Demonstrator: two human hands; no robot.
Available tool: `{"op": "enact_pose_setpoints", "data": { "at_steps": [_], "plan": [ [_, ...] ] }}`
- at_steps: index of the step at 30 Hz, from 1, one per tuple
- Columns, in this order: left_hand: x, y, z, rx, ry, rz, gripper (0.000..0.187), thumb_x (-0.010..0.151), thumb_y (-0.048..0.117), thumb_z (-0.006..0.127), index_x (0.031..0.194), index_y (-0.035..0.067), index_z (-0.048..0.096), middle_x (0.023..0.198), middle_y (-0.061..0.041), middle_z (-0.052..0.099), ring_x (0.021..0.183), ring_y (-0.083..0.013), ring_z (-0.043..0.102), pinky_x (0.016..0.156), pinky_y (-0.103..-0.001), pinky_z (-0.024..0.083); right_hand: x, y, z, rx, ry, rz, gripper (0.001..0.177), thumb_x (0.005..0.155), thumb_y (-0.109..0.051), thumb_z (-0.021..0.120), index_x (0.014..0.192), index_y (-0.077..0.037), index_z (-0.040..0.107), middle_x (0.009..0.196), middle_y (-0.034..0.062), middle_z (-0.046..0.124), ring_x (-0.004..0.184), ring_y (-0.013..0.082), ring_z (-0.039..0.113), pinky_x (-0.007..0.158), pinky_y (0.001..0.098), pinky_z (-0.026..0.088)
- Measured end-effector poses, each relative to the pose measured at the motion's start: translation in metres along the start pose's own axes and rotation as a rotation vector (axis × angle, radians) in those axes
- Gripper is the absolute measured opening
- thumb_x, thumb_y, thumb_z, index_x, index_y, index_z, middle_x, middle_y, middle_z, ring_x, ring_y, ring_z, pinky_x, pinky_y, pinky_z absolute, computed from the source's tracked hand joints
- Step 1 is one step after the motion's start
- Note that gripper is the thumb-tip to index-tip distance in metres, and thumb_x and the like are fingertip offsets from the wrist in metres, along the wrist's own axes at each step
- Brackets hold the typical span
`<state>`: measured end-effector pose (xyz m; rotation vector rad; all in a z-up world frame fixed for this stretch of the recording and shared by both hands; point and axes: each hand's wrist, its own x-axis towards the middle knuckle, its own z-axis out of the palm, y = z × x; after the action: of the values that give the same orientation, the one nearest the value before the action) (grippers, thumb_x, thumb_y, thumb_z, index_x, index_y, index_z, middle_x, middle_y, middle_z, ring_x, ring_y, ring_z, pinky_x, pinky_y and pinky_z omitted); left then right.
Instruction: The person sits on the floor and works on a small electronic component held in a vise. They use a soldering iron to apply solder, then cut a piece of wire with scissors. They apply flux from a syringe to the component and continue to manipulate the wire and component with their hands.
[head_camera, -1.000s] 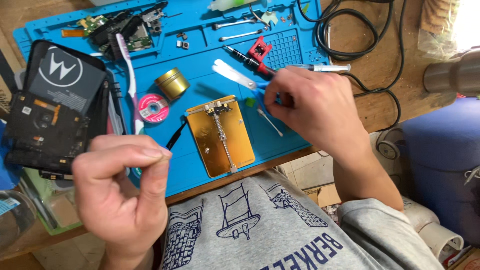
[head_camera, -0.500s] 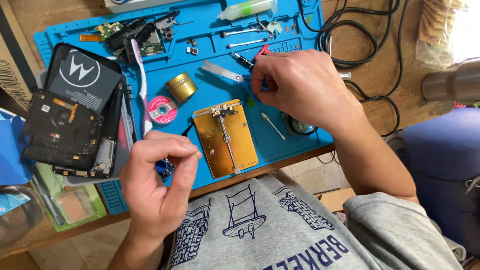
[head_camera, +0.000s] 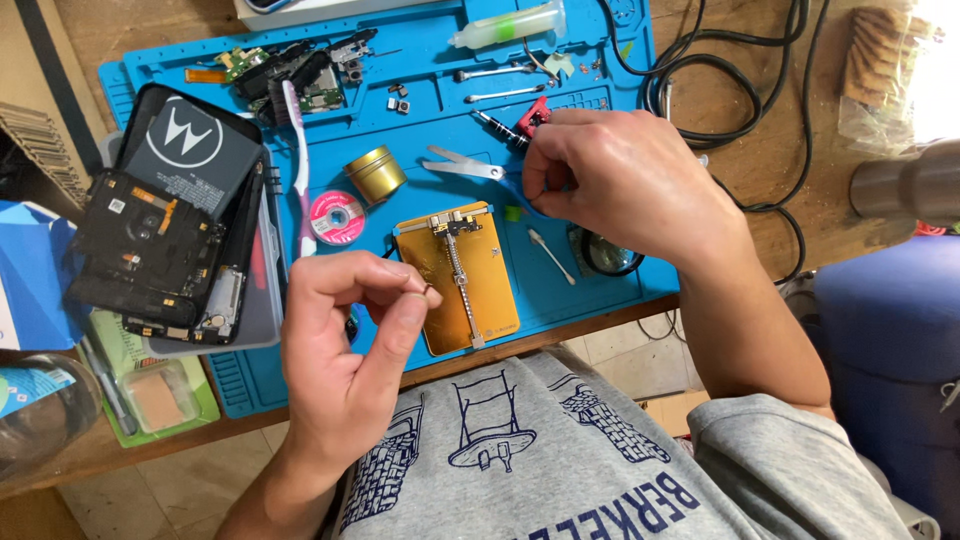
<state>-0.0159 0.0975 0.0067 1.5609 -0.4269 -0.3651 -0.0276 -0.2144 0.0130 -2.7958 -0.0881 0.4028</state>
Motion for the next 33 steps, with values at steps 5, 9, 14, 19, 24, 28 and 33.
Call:
{"op": "enact_pose_setpoints", "data": {
  "at_steps": [5, 9, 14, 19, 24, 28, 33],
  "plan": [
    [-0.002, 0.0, 0.003, -0.054, 0.007, 0.012, 0.028, 0.111, 0.014, 0.076, 0.128, 0.01, 0.054, 0.107, -0.012, 0.076, 0.097, -0.0231, 0.089, 0.082, -0.026, 0.065, 0.001, -0.001, 0.002, 0.013, 0.033, 0.025, 0.013, 0.094, -0.017, 0.082, 0.098, -0.026, 0.073, 0.099, -0.0048, 0.076, 0.085, 0.0261, 0.07, 0.066, 0.0479, 0.051],
    [-0.003, 0.001, 0.004, -0.059, -0.015, 0.018, 0.029, 0.111, 0.014, 0.075, 0.13, 0.013, 0.052, 0.103, -0.01, 0.075, 0.094, -0.0205, 0.087, 0.08, -0.025, 0.06, 0.002, -0.009, -0.003, 0.033, -0.025, 0.093, 0.043, 0.092, -0.029, 0.092, 0.125, -0.024, 0.065, 0.102, -0.0057, 0.072, 0.089, 0.0275, 0.07, 0.065, 0.053, 0.049],
    [-0.003, 0.0, 0.007, -0.071, 0.009, 0.012, 0.026, 0.111, 0.015, 0.072, 0.128, 0.012, 0.053, 0.102, -0.01, 0.072, 0.093, -0.0185, 0.08, 0.082, -0.028, 0.059, -0.005, -0.011, -0.008, 0.009, 0.06, 0.059, 0.046, 0.09, -0.029, 0.093, 0.128, -0.023, 0.068, 0.116, -0.0038, 0.075, 0.106, 0.0296, 0.072, 0.066, 0.0545, 0.051],
    [-0.002, -0.005, 0.005, -0.1, 0.051, 0.071, 0.024, 0.111, 0.012, 0.07, 0.128, 0.009, 0.053, 0.1, -0.012, 0.069, 0.088, -0.0226, 0.079, 0.082, -0.029, 0.064, -0.011, 0.0, 0.001, 0.042, 0.149, 0.033, 0.042, 0.089, -0.027, 0.099, 0.121, -0.023, 0.071, 0.1, -0.0087, 0.081, 0.09, 0.024, 0.076, 0.07, 0.0483, 0.05],
    [-0.007, -0.015, 0.007, -0.15, 0.021, 0.19, 0.022, 0.109, 0.004, 0.068, 0.122, 0.009, 0.051, 0.098, -0.011, 0.068, 0.089, -0.0252, 0.075, 0.088, -0.034, 0.064, -0.006, 0.001, 0.01, -0.158, 0.185, 0.035, 0.022, 0.095, -0.036, 0.097, 0.107, -0.031, 0.079, 0.102, -0.0043, 0.077, 0.099, 0.0281, 0.075, 0.059, 0.053, 0.048],
    [-0.006, -0.015, 0.013, -0.12, -0.106, 0.186, 0.02, 0.108, 0.003, 0.071, 0.121, 0.011, 0.058, 0.099, -0.01, 0.074, 0.09, -0.0208, 0.072, 0.077, -0.03, 0.06, 0.001, -0.001, 0.013, -0.152, 0.188, -0.031, 0.019, 0.097, -0.038, 0.096, 0.106, -0.03, 0.082, 0.107, -0.003, 0.085, 0.089, 0.0334, 0.079, 0.056, 0.0535, 0.05],
    [-0.009, -0.018, 0.015, -0.155, -0.253, 0.132, 0.018, 0.109, 0.005, 0.074, 0.122, 0.012, 0.063, 0.104, -0.008, 0.077, 0.089, -0.0197, 0.071, 0.077, -0.032, 0.059, 0.002, -0.012, 0.012, -0.127, 0.22, -0.059, 0.005, 0.11, -0.025, 0.084, 0.105, -0.027, 0.084, 0.096, -0.0018, 0.082, 0.081, 0.0329, 0.076, 0.056, 0.0519, 0.05]
  ]
}}
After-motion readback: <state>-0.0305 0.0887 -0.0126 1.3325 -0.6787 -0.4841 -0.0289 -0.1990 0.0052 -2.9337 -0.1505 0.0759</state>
